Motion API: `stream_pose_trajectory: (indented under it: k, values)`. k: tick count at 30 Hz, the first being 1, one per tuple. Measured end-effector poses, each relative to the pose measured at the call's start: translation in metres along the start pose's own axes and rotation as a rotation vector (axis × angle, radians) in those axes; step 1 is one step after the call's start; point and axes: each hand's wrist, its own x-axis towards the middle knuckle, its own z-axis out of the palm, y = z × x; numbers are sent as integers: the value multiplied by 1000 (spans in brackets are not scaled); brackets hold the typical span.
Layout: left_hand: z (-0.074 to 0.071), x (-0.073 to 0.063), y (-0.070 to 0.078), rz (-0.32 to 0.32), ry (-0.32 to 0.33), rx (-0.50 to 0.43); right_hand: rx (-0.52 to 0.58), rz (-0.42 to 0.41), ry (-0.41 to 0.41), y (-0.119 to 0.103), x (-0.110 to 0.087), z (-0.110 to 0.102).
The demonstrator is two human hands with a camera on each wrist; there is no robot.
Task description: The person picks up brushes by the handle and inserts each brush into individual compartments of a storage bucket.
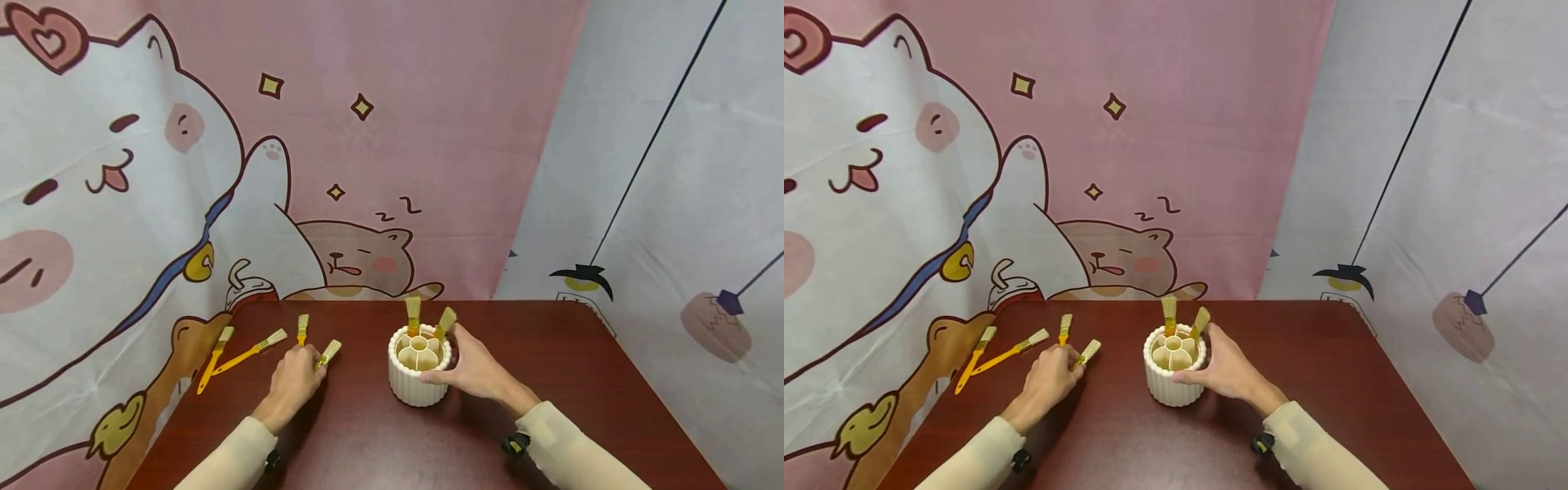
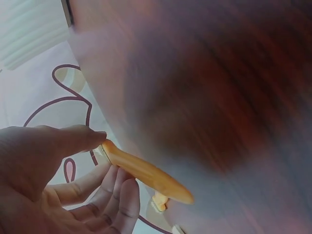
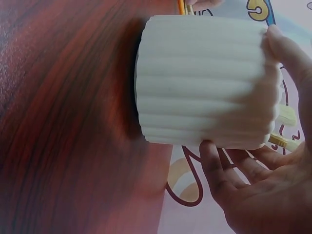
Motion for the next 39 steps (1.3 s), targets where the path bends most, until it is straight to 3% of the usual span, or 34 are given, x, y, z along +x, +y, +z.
stream_pose_trajectory:
  k: [23,30,39]
  values:
    - [-1,0,29,96,187,-121,-8,10,17,-1,-1,4]
    - [-5,1,36,97,236,-155,-15,13,23,-1,0,3]
    - [-9,3,46,164,335,-269,-4,11,23,-2,-2,3]
